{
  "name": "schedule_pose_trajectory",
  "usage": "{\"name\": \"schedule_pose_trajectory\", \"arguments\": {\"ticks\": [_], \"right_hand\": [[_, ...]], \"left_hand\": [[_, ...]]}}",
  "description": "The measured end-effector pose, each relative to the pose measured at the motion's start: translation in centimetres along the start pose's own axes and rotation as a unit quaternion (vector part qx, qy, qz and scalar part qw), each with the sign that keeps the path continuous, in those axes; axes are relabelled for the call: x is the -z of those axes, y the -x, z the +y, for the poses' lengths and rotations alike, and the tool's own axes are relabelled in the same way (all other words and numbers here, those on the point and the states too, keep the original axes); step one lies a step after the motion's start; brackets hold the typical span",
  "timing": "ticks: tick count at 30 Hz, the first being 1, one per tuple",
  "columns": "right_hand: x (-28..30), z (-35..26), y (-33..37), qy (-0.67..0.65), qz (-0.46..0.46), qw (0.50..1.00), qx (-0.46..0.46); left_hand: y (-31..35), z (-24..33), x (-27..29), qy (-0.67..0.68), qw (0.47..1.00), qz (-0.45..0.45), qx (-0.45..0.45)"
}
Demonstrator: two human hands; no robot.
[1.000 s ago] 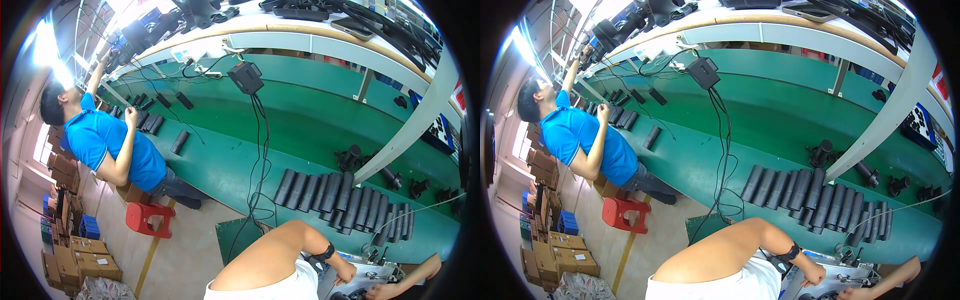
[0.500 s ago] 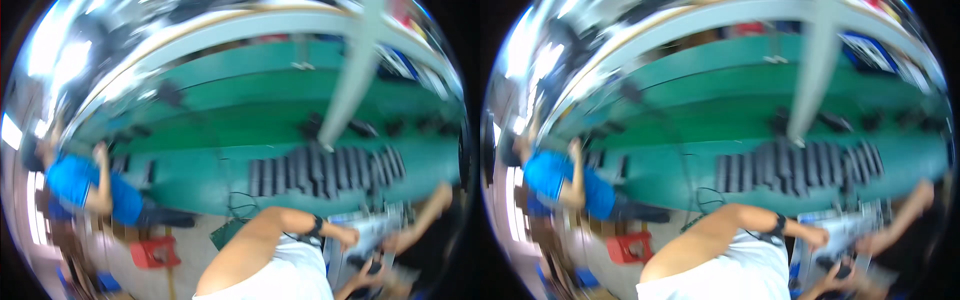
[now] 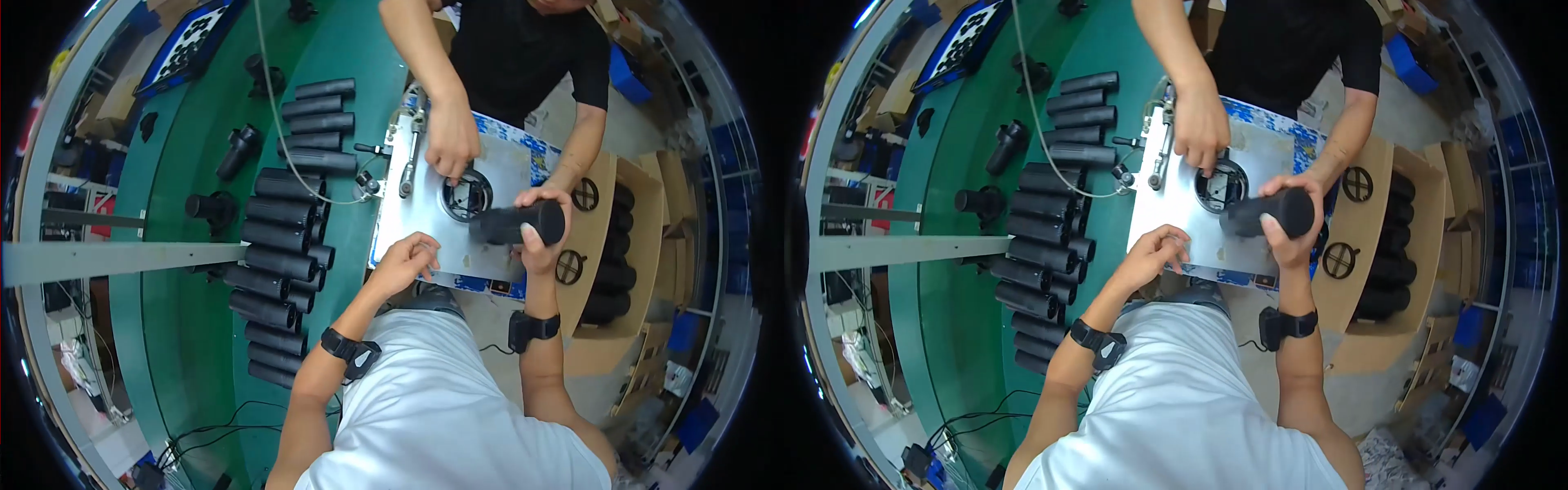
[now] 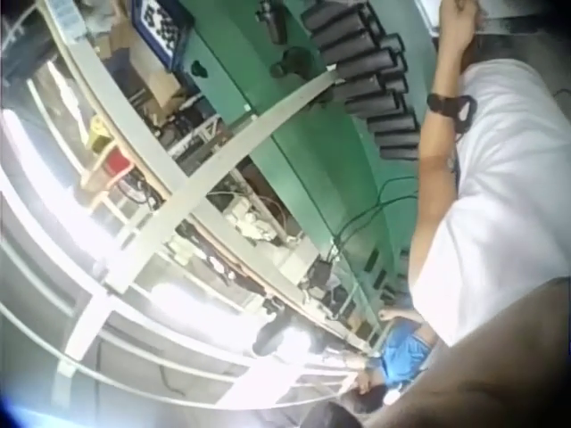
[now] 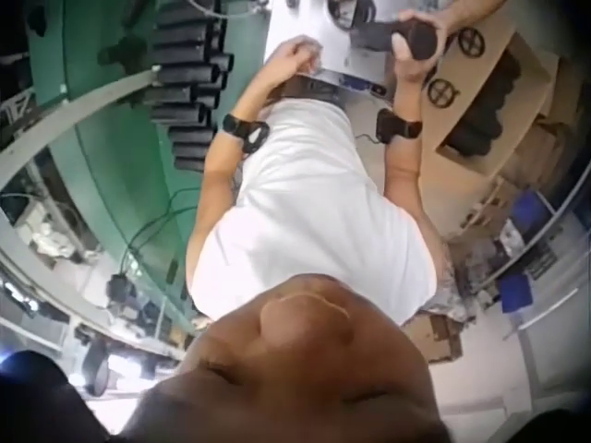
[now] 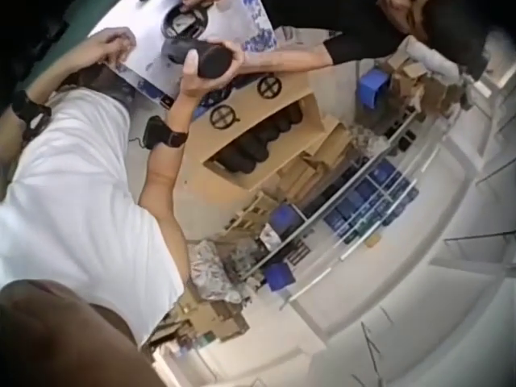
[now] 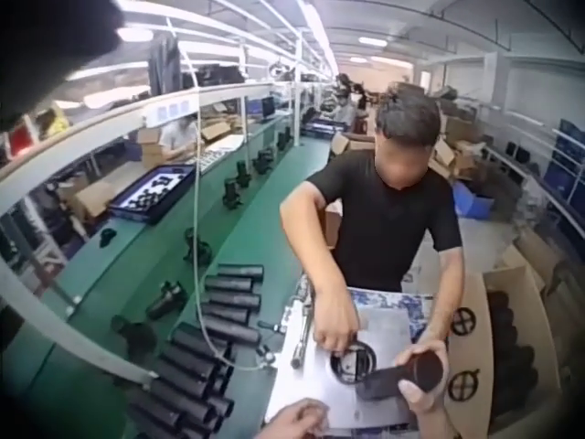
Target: The person picks up a black plastic housing, places it into a metal fixture, and presses down on it. They then remove the housing from the fixture and place it onto a green conveyor belt, repeating this process several times.
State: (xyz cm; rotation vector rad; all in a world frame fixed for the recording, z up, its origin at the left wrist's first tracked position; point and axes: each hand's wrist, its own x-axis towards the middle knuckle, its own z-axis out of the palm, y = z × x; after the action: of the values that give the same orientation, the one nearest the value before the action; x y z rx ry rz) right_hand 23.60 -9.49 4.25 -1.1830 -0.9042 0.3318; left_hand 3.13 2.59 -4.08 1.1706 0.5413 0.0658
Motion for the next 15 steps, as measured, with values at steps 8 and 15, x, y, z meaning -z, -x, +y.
{"name": "schedule_pose_trajectory", "arguments": {"ticks": [8,15], "right_hand": [[1.2,-0.6,2.0,0.025,-0.053,0.998,-0.021],[0.1,-0.1,6.2,0.089,-0.063,0.992,-0.071]], "left_hand": [[-0.7,-0.5,-0.1,-0.028,0.999,0.044,-0.014],[-1.4,0.6,0.2,-0.058,0.997,0.039,0.022]]}}
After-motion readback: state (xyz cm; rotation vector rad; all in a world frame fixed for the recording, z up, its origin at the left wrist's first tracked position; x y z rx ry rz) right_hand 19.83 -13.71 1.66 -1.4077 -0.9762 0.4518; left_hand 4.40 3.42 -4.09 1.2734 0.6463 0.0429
